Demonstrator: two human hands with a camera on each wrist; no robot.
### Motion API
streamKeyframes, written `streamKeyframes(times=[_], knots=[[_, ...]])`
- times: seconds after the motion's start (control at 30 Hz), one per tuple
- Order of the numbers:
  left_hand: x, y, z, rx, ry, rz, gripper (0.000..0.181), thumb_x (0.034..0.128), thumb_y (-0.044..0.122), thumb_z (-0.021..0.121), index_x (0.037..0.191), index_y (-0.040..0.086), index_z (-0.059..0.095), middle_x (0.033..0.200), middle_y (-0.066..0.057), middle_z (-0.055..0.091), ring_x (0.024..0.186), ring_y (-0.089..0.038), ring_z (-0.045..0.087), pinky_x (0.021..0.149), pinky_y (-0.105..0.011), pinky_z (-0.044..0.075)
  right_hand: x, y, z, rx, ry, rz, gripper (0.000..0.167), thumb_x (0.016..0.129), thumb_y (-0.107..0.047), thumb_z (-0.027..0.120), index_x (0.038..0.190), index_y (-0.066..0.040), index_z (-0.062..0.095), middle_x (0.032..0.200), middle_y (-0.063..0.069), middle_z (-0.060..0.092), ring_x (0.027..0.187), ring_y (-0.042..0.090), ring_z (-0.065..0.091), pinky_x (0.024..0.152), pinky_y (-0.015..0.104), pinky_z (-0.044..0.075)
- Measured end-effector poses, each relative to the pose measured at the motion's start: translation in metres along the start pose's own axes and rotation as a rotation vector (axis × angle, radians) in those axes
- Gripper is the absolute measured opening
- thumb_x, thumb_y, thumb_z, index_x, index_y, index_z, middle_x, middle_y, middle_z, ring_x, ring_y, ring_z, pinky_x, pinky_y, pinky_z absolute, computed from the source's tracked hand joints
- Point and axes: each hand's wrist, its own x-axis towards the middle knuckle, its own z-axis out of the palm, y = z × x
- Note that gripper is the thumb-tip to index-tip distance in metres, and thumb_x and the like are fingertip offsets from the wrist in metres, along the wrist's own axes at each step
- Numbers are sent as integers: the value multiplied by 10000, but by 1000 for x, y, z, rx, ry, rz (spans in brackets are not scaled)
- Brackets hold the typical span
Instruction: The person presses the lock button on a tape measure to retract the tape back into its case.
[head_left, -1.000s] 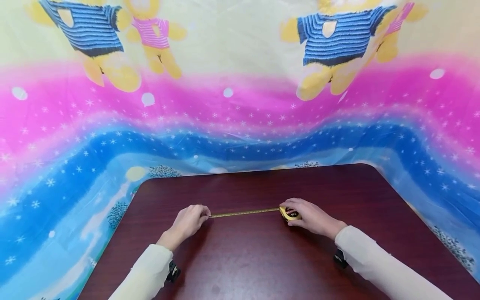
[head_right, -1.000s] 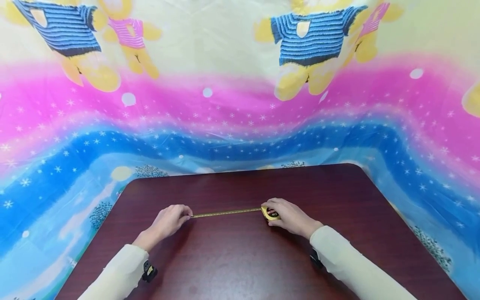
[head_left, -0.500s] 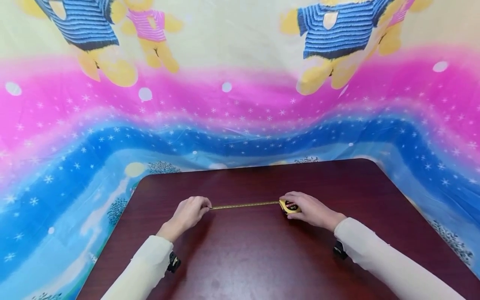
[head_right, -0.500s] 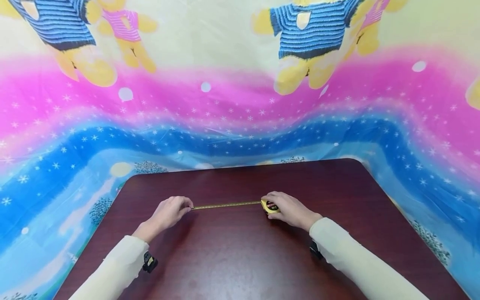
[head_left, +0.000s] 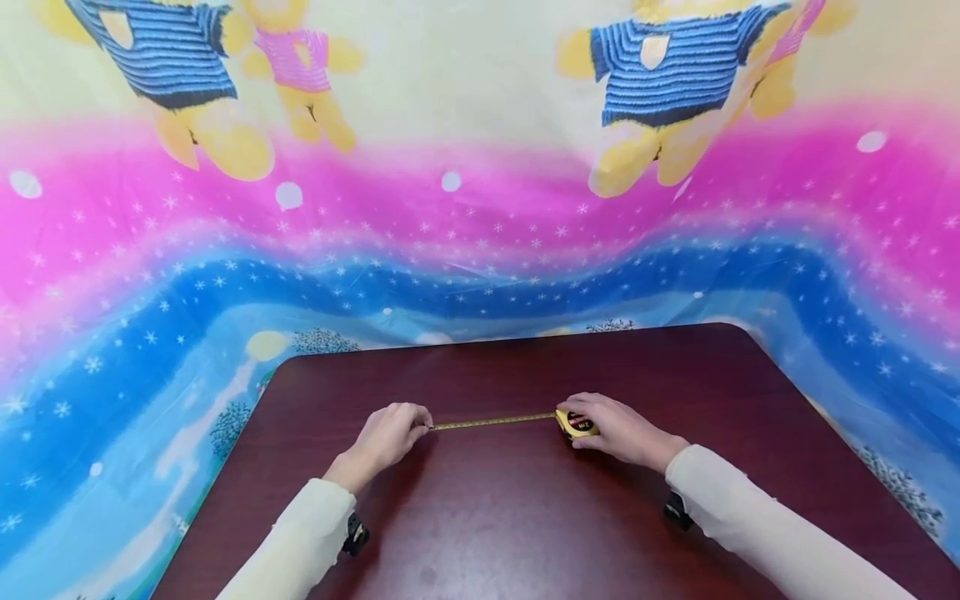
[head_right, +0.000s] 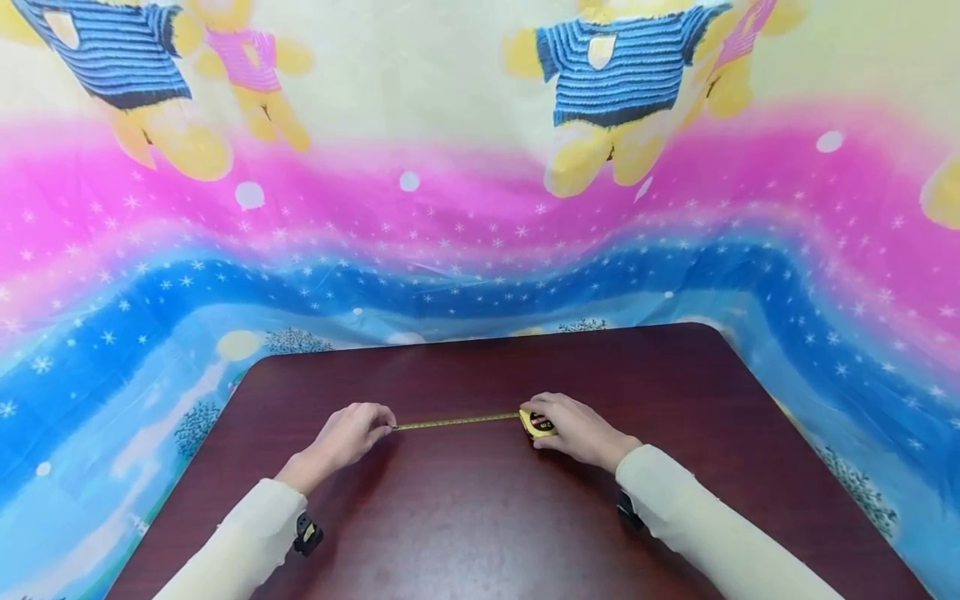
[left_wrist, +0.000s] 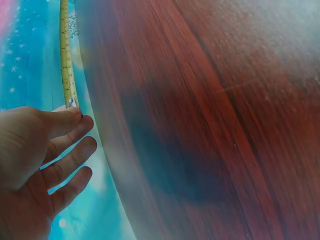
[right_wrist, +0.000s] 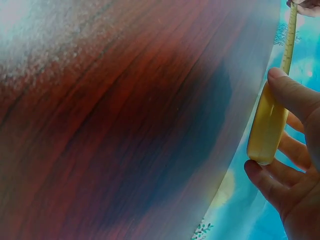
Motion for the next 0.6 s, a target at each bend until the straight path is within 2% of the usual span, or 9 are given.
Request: streamKeyframes(times=[0.1,0.37,0.6], knots=[[3,4,2,3,-18,7,104,914,132,740,887,233,742,871,85,746,816,-100,686,746,-351,552,-1,1,-2,-7,-3,-3,594,897,-260,779,1438,-142,564,1448,96,563,1325,302,546,1054,496,494],[6,8,3,-25,-6,17,102,922,126,732,886,221,733,854,78,737,792,-97,672,742,-355,548,1,-2,-3,2,4,-6,590,896,-248,778,1435,-132,565,1445,92,563,1319,294,547,1050,492,497],[5,12,5,-34,-23,8,98,920,141,737,887,234,731,860,93,737,814,-89,680,756,-343,547,2,-6,-2,13,-26,-9,594,904,-262,770,1444,-136,556,1459,99,552,1336,299,536,1067,500,482]])
